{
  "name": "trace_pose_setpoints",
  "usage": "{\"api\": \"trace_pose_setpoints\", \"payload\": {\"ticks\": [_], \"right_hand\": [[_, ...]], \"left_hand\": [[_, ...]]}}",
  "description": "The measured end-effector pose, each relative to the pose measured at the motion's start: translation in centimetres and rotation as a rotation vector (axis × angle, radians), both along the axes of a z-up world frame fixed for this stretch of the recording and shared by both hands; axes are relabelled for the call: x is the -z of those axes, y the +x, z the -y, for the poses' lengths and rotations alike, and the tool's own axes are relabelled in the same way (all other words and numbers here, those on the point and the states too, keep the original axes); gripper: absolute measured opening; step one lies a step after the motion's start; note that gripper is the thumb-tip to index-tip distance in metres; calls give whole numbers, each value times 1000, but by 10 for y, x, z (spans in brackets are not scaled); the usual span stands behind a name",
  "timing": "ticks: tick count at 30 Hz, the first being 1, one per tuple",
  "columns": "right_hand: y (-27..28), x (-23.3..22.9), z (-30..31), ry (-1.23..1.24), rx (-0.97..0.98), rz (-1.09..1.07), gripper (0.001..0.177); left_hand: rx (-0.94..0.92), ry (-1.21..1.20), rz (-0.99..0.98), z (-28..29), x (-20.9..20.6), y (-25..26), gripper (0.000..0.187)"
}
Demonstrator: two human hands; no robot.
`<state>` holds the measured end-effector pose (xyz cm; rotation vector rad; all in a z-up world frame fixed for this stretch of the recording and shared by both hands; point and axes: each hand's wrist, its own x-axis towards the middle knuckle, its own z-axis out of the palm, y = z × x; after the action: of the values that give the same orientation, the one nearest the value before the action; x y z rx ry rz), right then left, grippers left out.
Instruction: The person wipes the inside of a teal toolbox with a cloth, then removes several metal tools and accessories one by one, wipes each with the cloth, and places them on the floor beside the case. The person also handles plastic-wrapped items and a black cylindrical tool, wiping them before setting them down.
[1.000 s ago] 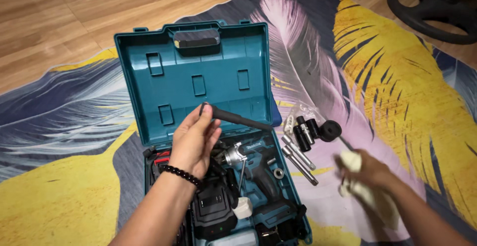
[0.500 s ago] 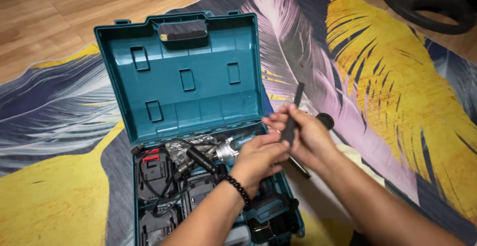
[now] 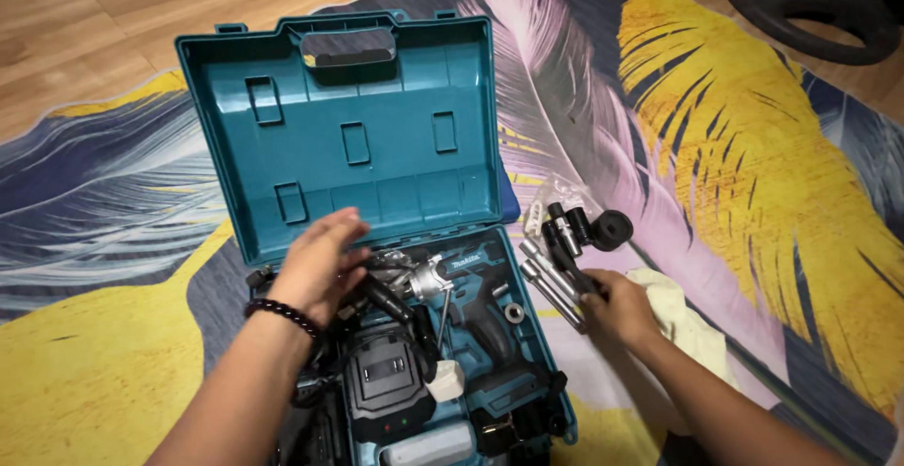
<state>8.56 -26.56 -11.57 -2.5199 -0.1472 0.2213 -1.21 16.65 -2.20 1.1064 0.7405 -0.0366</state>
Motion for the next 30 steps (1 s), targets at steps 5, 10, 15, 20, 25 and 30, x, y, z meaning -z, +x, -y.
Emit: {"api": "trace_pose_setpoints", "payload": {"ticks": [5,10,15,20,25,30], "right_hand": [[5,-21,-33,-84,-41,163,35],[0,-23,-52,-186,-47,295,32],[-3,-22,-51,-222,-156,364,33],[-2,-32,-54,-173,-232,493,17],[-5,-63,-105,59,-294,466,20],[-43,-78,-207,212,-490,115,31]], "left_hand": [[-51,1,4,-18,23,-3,29],[-33,20,12,-20,31,-5,27],[-44,84,-31,-24,23,-5,28],[-82,58,2,-34,23,-5,29],[-129,56,42,-46,30,-7,30],[-163,31,80,-45,37,-3,31]]}}
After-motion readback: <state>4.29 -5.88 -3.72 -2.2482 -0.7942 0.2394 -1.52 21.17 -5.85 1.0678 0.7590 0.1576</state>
